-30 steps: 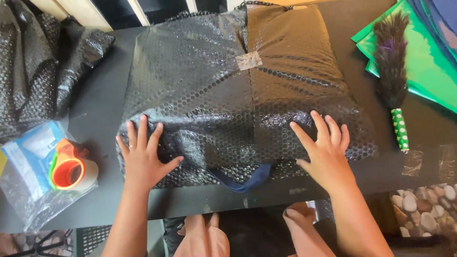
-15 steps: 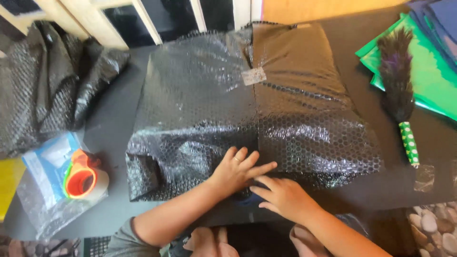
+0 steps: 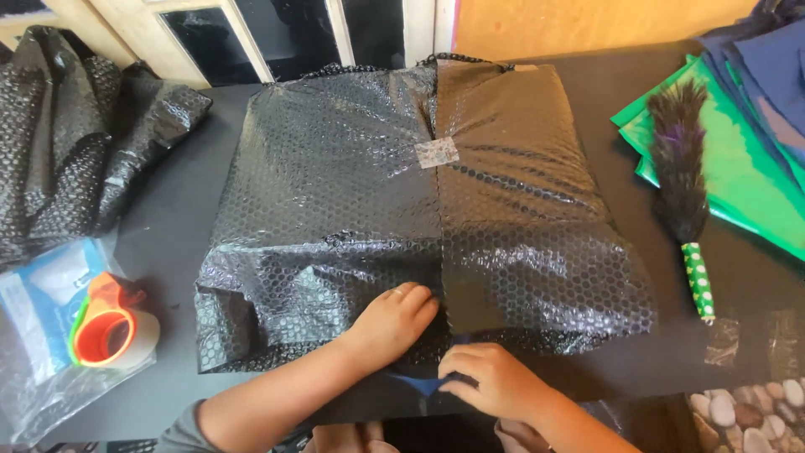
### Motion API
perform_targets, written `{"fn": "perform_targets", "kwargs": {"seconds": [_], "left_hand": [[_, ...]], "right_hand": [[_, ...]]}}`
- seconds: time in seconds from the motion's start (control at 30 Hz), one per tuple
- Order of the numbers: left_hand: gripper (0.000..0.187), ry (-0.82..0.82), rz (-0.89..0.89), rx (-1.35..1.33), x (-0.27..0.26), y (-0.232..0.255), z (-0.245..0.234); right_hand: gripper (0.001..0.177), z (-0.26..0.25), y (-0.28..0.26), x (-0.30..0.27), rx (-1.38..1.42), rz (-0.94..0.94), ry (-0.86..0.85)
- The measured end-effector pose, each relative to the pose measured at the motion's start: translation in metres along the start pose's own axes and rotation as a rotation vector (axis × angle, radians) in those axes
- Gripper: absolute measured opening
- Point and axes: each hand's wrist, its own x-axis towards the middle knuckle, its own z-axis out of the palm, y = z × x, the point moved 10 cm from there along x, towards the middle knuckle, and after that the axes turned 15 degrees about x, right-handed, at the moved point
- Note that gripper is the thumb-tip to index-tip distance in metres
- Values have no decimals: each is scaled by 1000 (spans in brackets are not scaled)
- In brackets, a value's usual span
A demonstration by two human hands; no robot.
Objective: Wrapping a blue bag in black bubble wrap and securing it with multiple small pieces of tape.
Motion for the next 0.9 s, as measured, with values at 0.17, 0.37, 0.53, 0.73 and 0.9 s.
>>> {"fn": "perform_targets", "kwargs": {"seconds": [0.17,0.37,0.53,0.73,0.9], "left_hand": [[54,-97,-178,-385,19,-32,-44],[64,117,-77,-360,58,-50,-103],[28,343,-127,-273,81,-83,-177],[24,425,-147,-197,59,-71,-221],[27,305,-63,-542,43,-35,-167]], "right_hand": [[29,-15,-9,1,206,-27,63],[8,-27,-55,11,58,-450,143],[31,-13,-34,29,-850,-668,213],[30,-22,-20,76,-814,-499,250],[31,-19,-44,78,-784,-330,279]]}}
